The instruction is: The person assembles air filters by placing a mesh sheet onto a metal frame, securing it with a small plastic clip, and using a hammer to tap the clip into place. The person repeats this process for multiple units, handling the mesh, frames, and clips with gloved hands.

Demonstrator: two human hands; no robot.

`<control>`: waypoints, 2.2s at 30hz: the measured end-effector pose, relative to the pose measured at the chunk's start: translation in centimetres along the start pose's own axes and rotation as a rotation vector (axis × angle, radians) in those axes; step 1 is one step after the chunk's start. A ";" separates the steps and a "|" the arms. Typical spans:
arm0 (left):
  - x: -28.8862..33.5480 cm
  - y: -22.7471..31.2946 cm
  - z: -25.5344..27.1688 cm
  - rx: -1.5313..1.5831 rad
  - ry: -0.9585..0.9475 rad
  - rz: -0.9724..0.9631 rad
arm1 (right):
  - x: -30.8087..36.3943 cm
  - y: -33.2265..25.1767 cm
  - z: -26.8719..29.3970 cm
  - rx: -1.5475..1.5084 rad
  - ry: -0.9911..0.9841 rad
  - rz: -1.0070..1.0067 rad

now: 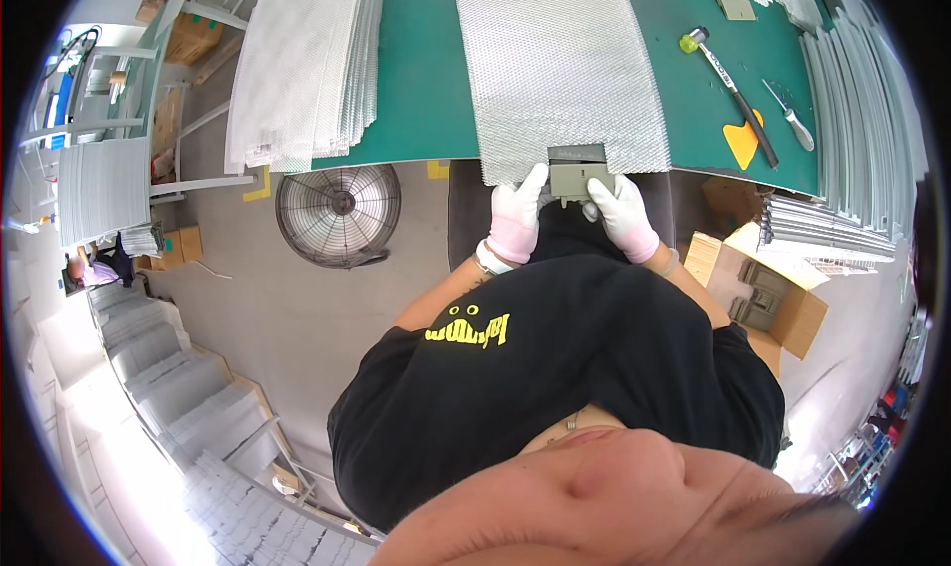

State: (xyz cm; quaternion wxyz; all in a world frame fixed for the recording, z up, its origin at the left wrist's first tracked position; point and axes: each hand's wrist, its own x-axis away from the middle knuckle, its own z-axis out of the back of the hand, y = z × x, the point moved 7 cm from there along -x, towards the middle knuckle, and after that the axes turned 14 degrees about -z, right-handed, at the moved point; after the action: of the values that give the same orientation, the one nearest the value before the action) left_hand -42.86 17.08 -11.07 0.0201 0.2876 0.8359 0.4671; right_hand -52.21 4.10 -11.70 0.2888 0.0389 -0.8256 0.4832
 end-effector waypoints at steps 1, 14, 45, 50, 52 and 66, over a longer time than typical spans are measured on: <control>0.0 0.0 0.0 -0.007 0.003 -0.013 | 0.0 0.0 -0.1 -0.008 -0.001 -0.003; 0.2 -1.9 0.2 -0.100 -0.161 0.144 | 0.4 -0.9 0.0 0.271 0.218 -0.029; -9.9 4.6 -14.8 -1.740 -1.248 -1.087 | 1.0 0.4 3.3 -0.075 0.284 0.125; -3.7 1.7 -16.0 -1.770 -1.122 -0.979 | 5.0 2.2 7.1 -0.273 0.657 0.360; -3.2 1.1 -16.0 -1.785 -1.071 -0.961 | 4.1 1.0 8.0 -0.125 0.524 0.300; -1.1 0.9 -15.6 -1.747 -1.105 -0.937 | 5.3 1.0 7.3 -0.388 0.406 0.153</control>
State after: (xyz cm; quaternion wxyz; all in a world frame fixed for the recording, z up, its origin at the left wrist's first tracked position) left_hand -46.26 4.87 -1.86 0.7529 0.0006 0.1257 0.6460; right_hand -60.16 -0.22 -12.49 0.4126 -0.1771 -0.8286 0.3344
